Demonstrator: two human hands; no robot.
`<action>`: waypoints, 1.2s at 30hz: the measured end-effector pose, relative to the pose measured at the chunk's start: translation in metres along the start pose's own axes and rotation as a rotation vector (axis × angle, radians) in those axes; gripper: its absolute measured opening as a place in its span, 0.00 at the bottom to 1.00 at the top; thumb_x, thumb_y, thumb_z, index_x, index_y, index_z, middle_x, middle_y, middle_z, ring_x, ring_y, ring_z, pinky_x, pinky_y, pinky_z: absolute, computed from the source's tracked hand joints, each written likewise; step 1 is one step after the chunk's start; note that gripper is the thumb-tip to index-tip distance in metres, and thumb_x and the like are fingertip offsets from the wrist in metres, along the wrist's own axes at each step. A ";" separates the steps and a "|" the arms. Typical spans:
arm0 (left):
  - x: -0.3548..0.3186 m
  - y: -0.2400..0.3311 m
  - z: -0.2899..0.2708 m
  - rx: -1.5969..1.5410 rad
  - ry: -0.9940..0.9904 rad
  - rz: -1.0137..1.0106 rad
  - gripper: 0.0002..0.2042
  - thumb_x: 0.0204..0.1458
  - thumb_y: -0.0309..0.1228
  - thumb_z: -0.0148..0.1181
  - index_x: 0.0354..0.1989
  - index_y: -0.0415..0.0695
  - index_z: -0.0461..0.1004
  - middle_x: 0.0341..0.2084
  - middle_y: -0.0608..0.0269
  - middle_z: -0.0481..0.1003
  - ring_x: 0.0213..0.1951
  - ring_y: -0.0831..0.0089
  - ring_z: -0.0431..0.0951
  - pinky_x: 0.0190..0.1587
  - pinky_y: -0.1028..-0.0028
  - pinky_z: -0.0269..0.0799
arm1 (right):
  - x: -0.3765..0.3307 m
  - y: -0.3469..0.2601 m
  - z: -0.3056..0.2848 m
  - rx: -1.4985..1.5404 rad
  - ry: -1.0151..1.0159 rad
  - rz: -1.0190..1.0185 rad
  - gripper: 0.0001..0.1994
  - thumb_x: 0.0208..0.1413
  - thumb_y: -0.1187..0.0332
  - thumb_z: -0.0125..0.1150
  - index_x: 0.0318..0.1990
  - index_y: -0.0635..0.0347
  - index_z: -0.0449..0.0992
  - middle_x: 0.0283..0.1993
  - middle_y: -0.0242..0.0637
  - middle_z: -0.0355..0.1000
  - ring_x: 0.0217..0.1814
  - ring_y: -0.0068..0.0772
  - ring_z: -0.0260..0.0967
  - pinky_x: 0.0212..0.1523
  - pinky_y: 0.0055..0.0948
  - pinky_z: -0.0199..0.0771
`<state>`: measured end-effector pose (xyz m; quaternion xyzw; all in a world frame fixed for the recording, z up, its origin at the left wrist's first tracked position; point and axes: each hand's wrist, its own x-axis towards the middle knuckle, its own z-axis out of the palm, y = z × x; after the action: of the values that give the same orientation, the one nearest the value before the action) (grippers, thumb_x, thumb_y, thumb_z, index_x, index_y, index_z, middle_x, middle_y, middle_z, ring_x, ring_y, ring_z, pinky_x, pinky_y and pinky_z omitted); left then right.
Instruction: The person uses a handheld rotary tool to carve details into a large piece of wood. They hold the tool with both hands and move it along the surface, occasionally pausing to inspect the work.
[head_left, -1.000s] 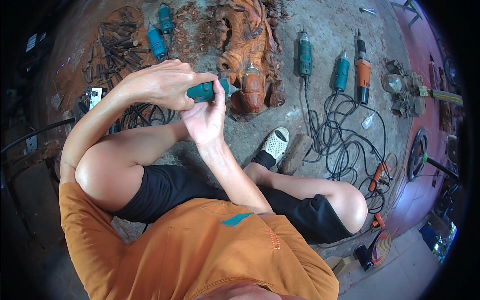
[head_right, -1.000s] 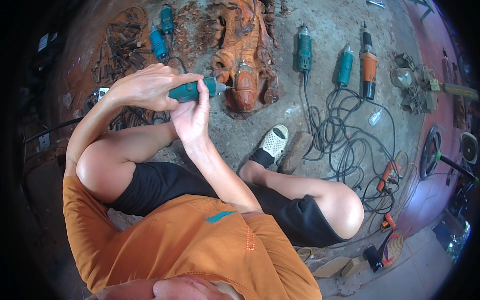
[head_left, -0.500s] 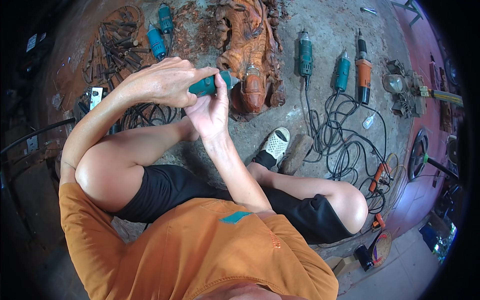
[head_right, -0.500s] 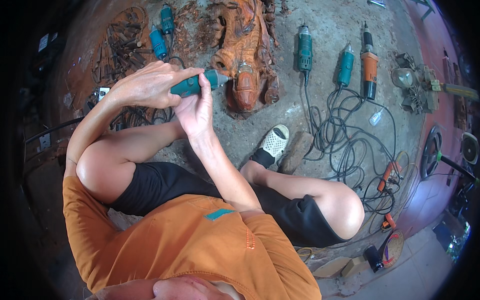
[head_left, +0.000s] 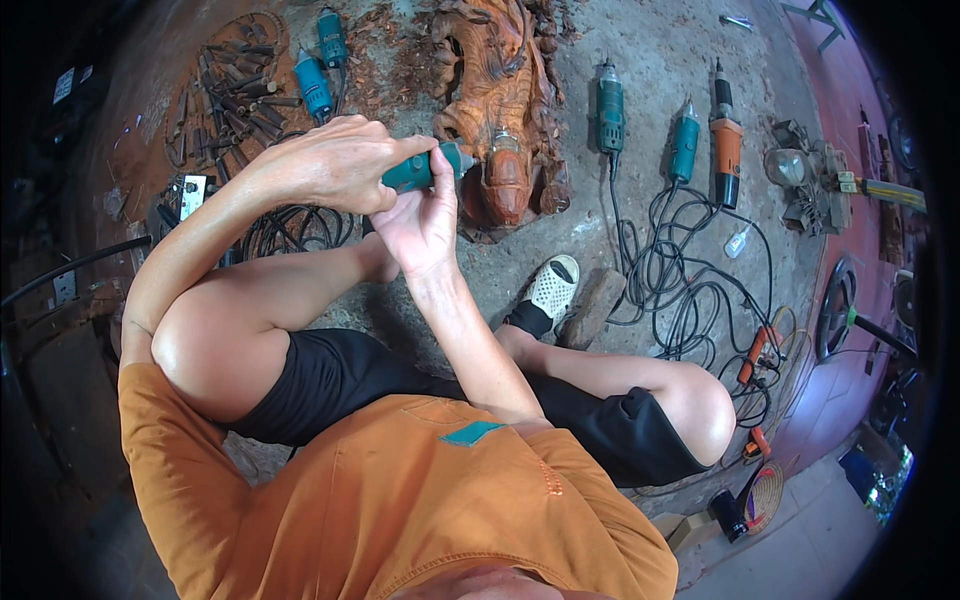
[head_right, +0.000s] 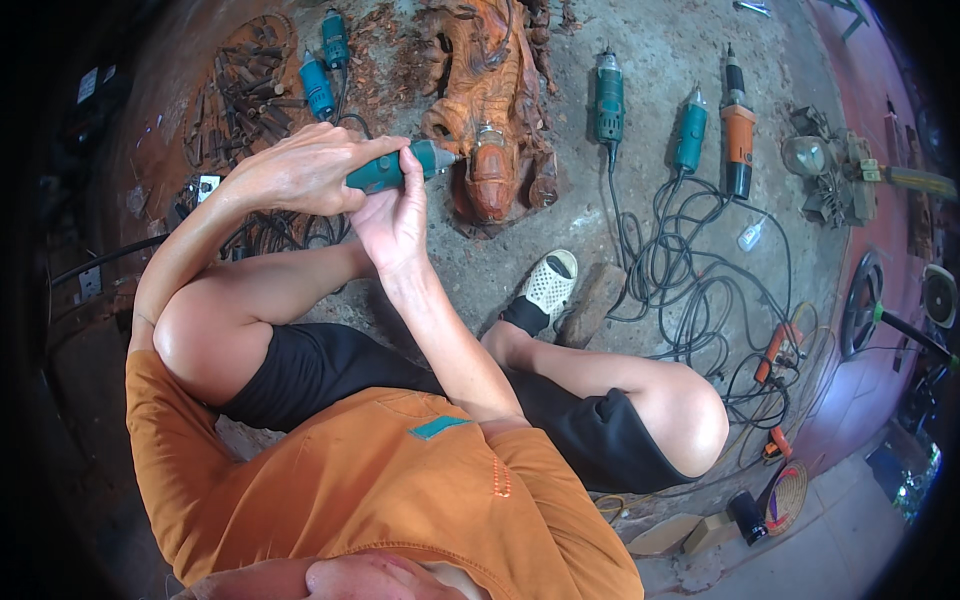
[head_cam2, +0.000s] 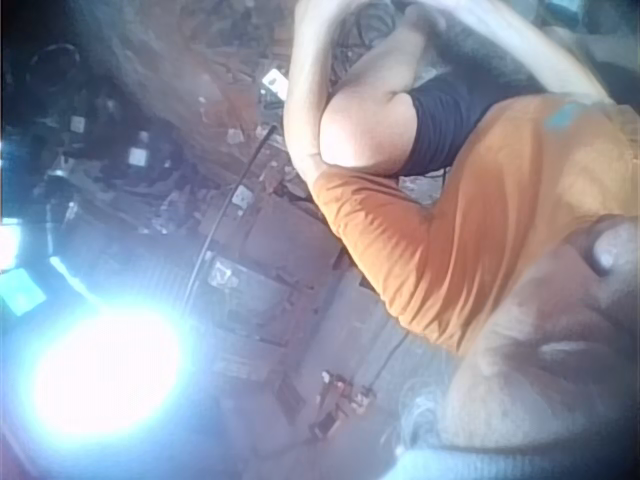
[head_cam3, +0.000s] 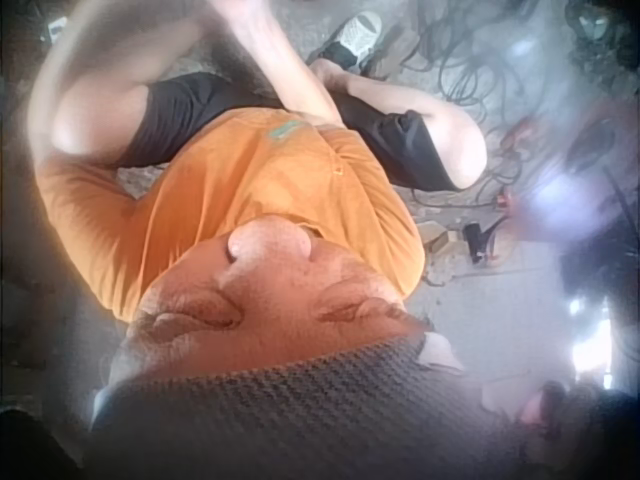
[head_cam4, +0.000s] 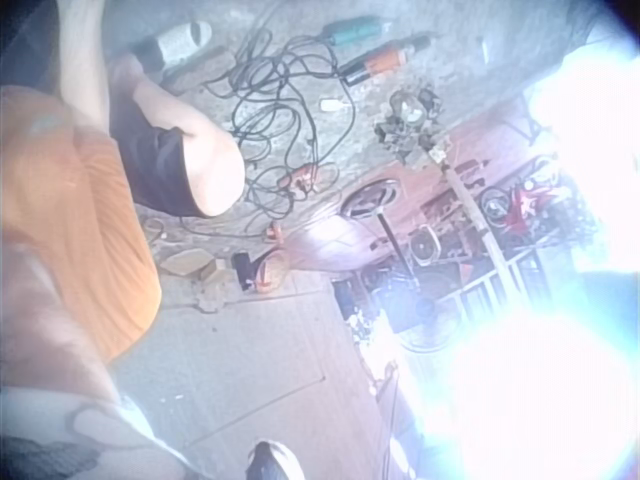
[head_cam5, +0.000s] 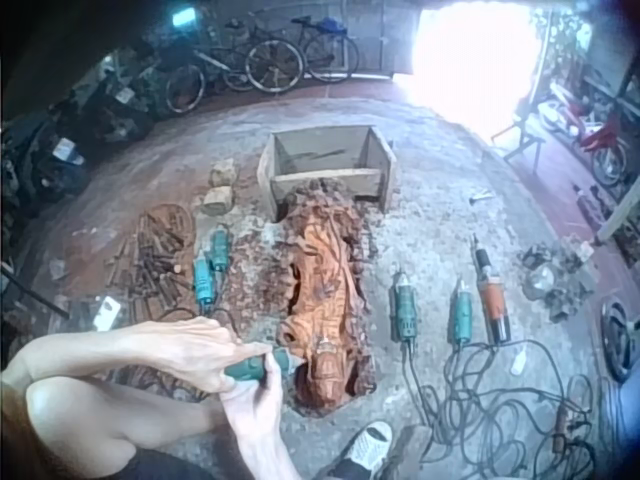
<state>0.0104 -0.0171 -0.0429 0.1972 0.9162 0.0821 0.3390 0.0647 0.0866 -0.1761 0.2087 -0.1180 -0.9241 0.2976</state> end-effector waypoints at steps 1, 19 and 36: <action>0.000 0.002 -0.002 0.000 -0.007 -0.006 0.36 0.36 0.29 0.60 0.62 0.41 0.64 0.27 0.44 0.76 0.33 0.50 0.76 0.39 0.55 0.71 | 0.000 0.000 -0.001 -0.002 0.010 -0.009 0.19 0.58 0.54 0.61 0.52 0.52 0.70 0.56 0.35 0.71 0.62 0.37 0.65 0.66 0.45 0.60; -0.008 -0.002 -0.001 -0.029 0.021 0.112 0.34 0.35 0.30 0.59 0.59 0.38 0.68 0.25 0.41 0.76 0.29 0.48 0.78 0.36 0.57 0.73 | -0.013 0.014 0.003 -0.043 0.075 -0.050 0.20 0.57 0.52 0.60 0.52 0.51 0.70 0.55 0.32 0.72 0.61 0.36 0.66 0.63 0.42 0.62; -0.014 -0.005 -0.005 -0.053 -0.036 0.077 0.36 0.35 0.34 0.61 0.61 0.41 0.67 0.31 0.45 0.78 0.33 0.53 0.77 0.39 0.60 0.70 | -0.024 0.019 0.015 -0.076 0.071 -0.063 0.22 0.57 0.51 0.61 0.54 0.51 0.68 0.55 0.32 0.71 0.59 0.35 0.67 0.61 0.40 0.64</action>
<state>0.0150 -0.0276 -0.0324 0.2247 0.8993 0.1157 0.3569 0.0850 0.0869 -0.1492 0.2335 -0.0658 -0.9288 0.2801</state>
